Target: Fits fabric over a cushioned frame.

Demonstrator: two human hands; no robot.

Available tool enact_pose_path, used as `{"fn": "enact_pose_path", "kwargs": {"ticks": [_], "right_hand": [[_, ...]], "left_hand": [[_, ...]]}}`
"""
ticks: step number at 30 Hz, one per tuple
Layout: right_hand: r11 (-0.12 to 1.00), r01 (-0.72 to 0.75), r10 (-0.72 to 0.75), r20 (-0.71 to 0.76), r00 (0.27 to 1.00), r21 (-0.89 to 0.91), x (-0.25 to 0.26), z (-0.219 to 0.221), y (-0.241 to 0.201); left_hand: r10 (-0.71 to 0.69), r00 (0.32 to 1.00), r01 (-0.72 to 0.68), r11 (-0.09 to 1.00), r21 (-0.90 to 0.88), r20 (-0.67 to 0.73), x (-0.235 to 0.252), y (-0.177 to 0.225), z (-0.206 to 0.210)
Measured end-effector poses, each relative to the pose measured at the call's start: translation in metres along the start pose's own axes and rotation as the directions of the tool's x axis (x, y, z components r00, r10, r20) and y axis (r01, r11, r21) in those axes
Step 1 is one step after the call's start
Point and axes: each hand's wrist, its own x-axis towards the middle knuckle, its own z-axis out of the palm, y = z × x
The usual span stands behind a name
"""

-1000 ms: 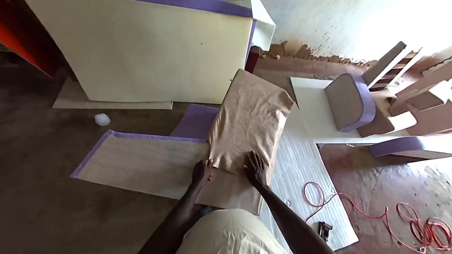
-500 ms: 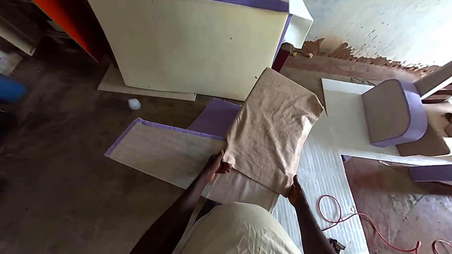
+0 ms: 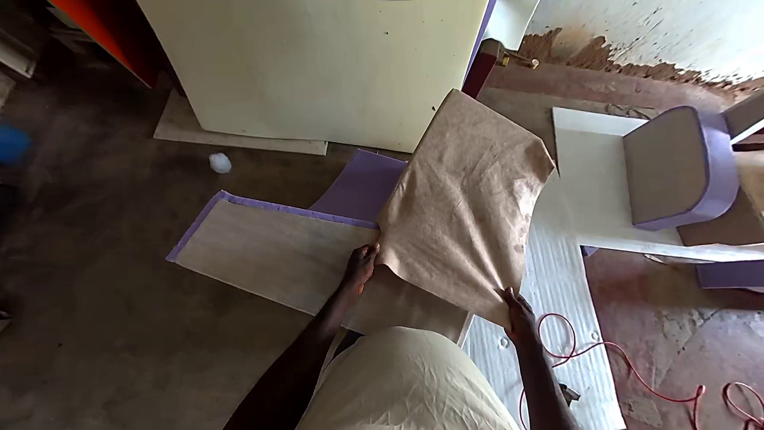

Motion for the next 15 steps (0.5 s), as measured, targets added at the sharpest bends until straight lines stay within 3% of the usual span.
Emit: {"fn": "enact_pose_path", "kwargs": {"ticks": [2, 6, 11, 15], "right_hand": [[0.997, -0.001, -0.003, -0.049, 0.999, -0.072, 0.005, 0.003, 0.012], [0.977, 0.047, -0.061, -0.06, 0.996, -0.208, 0.021, 0.004, 0.041], [0.935, 0.097, -0.133, -0.086, 0.987, -0.341, 0.028, 0.009, 0.049], [0.921, 0.097, -0.14, -0.088, 0.986, -0.377, 0.027, 0.008, 0.051]], "left_hand": [[0.039, 0.999, -0.036, 0.976, 0.213, -0.009, 0.003, -0.003, -0.002], [0.049, 0.999, -0.042, 0.818, 0.574, 0.004, 0.0, 0.002, -0.002], [0.017, 1.0, -0.002, 0.714, 0.7, -0.014, -0.004, 0.011, 0.001], [0.022, 0.999, -0.001, 0.764, 0.645, -0.024, -0.005, 0.008, 0.0]]}}
